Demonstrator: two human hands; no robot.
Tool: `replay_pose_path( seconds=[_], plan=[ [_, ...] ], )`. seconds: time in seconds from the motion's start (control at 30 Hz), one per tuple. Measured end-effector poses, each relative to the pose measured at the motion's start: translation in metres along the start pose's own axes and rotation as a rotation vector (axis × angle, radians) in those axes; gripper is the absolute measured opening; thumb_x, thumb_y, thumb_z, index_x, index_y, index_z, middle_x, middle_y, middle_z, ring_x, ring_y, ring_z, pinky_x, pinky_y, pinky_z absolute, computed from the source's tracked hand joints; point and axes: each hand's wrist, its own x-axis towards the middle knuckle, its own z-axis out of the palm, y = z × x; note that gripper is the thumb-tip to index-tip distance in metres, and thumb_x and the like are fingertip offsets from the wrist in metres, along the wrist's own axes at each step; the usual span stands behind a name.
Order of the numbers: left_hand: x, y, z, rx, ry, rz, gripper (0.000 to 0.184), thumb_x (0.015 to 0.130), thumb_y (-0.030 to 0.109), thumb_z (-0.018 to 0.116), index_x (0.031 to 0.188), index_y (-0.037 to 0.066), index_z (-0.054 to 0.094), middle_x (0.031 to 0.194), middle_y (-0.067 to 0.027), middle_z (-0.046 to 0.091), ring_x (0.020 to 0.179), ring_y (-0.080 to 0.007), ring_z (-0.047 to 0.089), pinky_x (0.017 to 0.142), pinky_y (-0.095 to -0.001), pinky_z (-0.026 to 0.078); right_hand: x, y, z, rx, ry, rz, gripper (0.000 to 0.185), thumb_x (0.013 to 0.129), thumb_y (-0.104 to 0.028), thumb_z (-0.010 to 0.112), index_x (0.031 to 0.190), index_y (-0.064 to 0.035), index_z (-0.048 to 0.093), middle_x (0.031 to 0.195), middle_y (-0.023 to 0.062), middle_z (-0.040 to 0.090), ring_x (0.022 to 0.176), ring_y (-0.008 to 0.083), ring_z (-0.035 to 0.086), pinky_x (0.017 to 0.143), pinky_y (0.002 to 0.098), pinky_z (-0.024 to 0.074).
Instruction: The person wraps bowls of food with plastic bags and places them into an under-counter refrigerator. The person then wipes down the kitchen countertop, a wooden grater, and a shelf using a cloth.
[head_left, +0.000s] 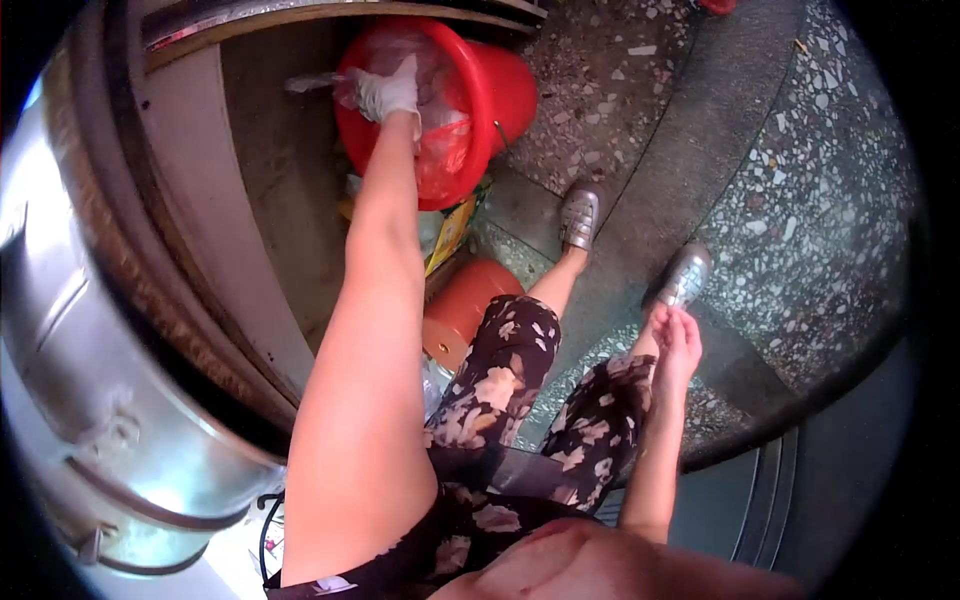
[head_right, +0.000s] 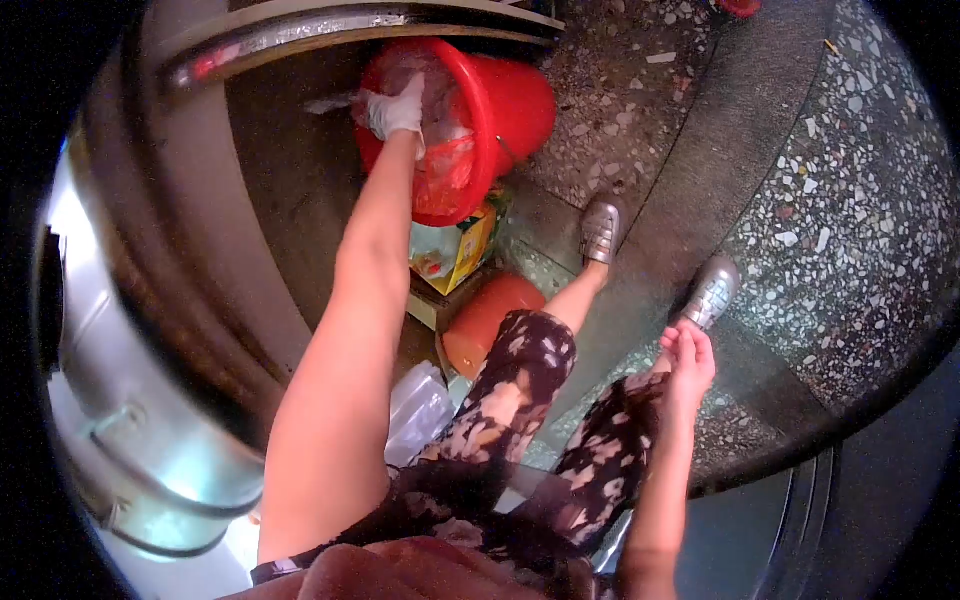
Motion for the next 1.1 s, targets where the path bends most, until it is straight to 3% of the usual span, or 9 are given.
replay_pose_path(
  seconds=[0.13, 0.2, 0.27, 0.33, 0.6, 0.77, 0.97, 1.07, 1.1],
  plan=[
    [-0.006, 0.009, 0.002, -0.245, -0.525, -0.244, 0.063, 0.073, 0.02, 0.071, 0.129, 0.005, 0.047, 0.126, -0.0174, 0.053, 0.111, -0.0312, 0.053, 0.094, -0.0352, 0.043, 0.004, 0.002, 0.009, 0.058, 0.048, 0.054, 0.019, 0.092, -0.013, 0.053, 0.104, 0.0009, 0.057, 0.088, 0.0089, 0.064, 0.076, 0.0133, 0.06, 0.07, 0.0235, 0.0494],
    [-0.035, 0.003, -0.016, 0.668, -0.482, 0.879, 0.043, 0.078, 0.024, 0.064, 0.116, 0.008, 0.055, 0.109, -0.0157, 0.06, 0.091, -0.0302, 0.059, 0.076, -0.039, 0.049, -0.003, -0.008, 0.023, 0.084, 0.032, 0.038, 0.019, 0.091, -0.012, 0.054, 0.104, 0.0015, 0.057, 0.088, 0.01, 0.064, 0.076, 0.0146, 0.061, 0.07, 0.025, 0.0504],
    [-0.058, -0.039, -0.002, -0.001, -0.179, 0.793, 0.028, 0.078, 0.023, 0.063, 0.101, 0.009, 0.06, 0.094, -0.0132, 0.062, 0.085, -0.0303, 0.058, 0.069, -0.041, 0.048, -0.02, -0.029, 0.046, 0.075, 0.011, 0.036, 0.02, 0.091, -0.013, 0.054, 0.104, 0.0016, 0.057, 0.089, 0.0106, 0.064, 0.076, 0.0154, 0.061, 0.072, 0.0262, 0.051],
    [-0.123, -0.005, -0.093, -0.272, -0.256, 0.235, 0.019, 0.075, 0.021, 0.066, 0.09, 0.01, 0.06, 0.084, -0.0096, 0.06, 0.082, -0.0283, 0.056, 0.073, -0.0406, 0.043, -0.034, -0.045, 0.062, 0.042, -0.049, 0.031, 0.02, 0.092, -0.015, 0.054, 0.104, 0.0008, 0.058, 0.09, 0.0109, 0.064, 0.079, 0.0165, 0.062, 0.075, 0.0273, 0.0511],
    [-0.256, -0.04, -0.195, -0.099, -0.278, 0.61, 0.019, 0.067, 0.017, 0.065, 0.083, 0.015, 0.055, 0.081, -0.0058, 0.056, 0.083, -0.0278, 0.054, 0.079, -0.0432, 0.037, -0.061, -0.05, 0.135, -0.307, -0.478, 0.103, 0.036, 0.092, -0.023, 0.055, 0.122, -0.005, 0.051, 0.111, 0.007, 0.06, 0.1, 0.0143, 0.057, 0.084, 0.0258, 0.0455],
    [-0.213, 0.035, -0.227, -0.579, -0.767, 0.741, 0.023, 0.076, 0.032, 0.062, 0.075, 0.008, 0.062, 0.06, -0.0087, 0.056, 0.058, -0.0294, 0.054, 0.059, -0.0398, 0.045, -0.074, -0.053, 0.157, 0.003, -0.443, -0.123, 0.027, 0.088, -0.018, 0.062, 0.109, -0.0029, 0.057, 0.096, 0.0031, 0.062, 0.082, 0.0099, 0.057, 0.067, 0.0259, 0.047],
    [-0.076, 0.037, -0.094, -0.295, -0.002, 0.352, 0.067, 0.075, 0.014, 0.066, 0.133, 0.005, 0.034, 0.129, -0.0161, 0.046, 0.125, -0.0257, 0.038, 0.105, -0.0412, 0.027, -0.042, -0.075, 0.112, -0.116, -0.057, -0.388, 0.021, 0.089, -0.014, 0.06, 0.105, 0.0, 0.057, 0.092, 0.0046, 0.061, 0.076, 0.0114, 0.057, 0.066, 0.024, 0.0465],
    [-0.033, 0.001, -0.041, 0.473, -0.221, 0.833, 0.049, 0.082, 0.023, 0.057, 0.129, 0.012, 0.047, 0.129, -0.0135, 0.05, 0.125, -0.0284, 0.041, 0.108, -0.0468, 0.021, -0.027, -0.05, 0.082, -0.107, -0.002, -0.27, 0.024, 0.087, -0.013, 0.062, 0.107, 0.0004, 0.059, 0.098, 0.0052, 0.062, 0.086, 0.0121, 0.058, 0.075, 0.0245, 0.0468],
    [-0.017, -0.021, -0.031, 0.558, -0.635, 0.554, 0.04, 0.085, 0.036, 0.051, 0.12, 0.018, 0.058, 0.123, -0.0131, 0.056, 0.119, -0.0297, 0.047, 0.107, -0.0455, 0.021, -0.027, -0.039, 0.075, -0.116, 0.001, -0.257, 0.024, 0.087, -0.013, 0.062, 0.107, 0.0004, 0.059, 0.098, 0.0052, 0.062, 0.086, 0.0121, 0.058, 0.075, 0.0245, 0.0468]
  ],
)
